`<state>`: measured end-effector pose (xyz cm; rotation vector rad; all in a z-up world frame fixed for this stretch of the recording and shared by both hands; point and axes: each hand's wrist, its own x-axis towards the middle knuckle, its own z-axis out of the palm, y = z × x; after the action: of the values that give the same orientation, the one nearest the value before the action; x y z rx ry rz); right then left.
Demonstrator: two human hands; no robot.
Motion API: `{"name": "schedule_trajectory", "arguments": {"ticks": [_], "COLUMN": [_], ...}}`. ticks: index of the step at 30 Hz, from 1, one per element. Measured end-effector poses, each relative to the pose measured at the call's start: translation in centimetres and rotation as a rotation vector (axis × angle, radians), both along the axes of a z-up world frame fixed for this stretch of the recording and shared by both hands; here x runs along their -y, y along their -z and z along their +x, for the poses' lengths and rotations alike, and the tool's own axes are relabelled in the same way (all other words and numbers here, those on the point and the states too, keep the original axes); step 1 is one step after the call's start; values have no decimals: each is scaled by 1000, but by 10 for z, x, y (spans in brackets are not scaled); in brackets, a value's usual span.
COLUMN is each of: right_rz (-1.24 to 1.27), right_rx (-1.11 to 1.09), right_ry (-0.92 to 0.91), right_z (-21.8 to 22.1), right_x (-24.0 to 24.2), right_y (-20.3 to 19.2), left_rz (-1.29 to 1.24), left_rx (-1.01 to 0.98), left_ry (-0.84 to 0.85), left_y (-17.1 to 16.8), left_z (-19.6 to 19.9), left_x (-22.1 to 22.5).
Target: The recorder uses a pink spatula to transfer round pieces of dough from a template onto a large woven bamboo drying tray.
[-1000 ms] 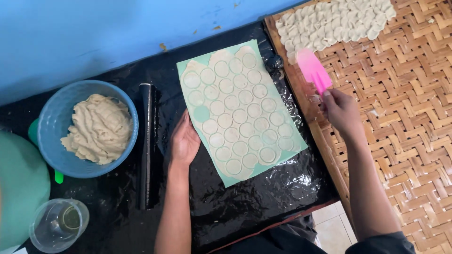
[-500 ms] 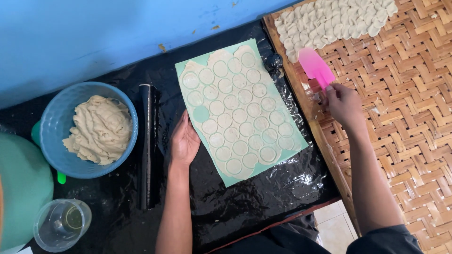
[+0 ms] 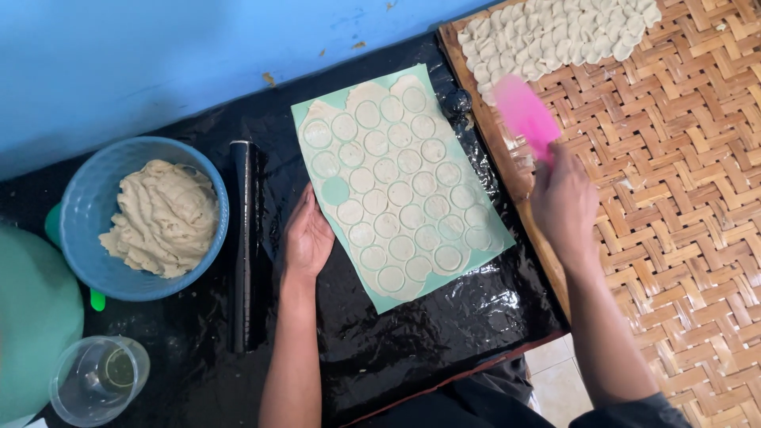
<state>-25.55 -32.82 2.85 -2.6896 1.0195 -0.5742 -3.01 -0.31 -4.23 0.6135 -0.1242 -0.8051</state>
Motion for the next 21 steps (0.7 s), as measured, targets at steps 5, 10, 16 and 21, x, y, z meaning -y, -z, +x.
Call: {"name": "schedule_trajectory", "arguments": {"ticks": [5,10,16,21], "right_rz": [233,480,435,382], "right_rx": [68,-54,-15,-63], "right_ry": [-194,-266,-399,-407], "right_z": [12,30,38,29], "right_x": [-68,-116,-133,-131], "right_y": [-12,-22,-20,-22], "left_rz": [-10,-51,-30,-39], "left_rx": [29,31,30,34], "left_ry": [-12,-4,22,32], "left_y": [9,10,6,2], "left_z": [-2,-2,-2,-2], "left_x": [1,-2,0,0]}}
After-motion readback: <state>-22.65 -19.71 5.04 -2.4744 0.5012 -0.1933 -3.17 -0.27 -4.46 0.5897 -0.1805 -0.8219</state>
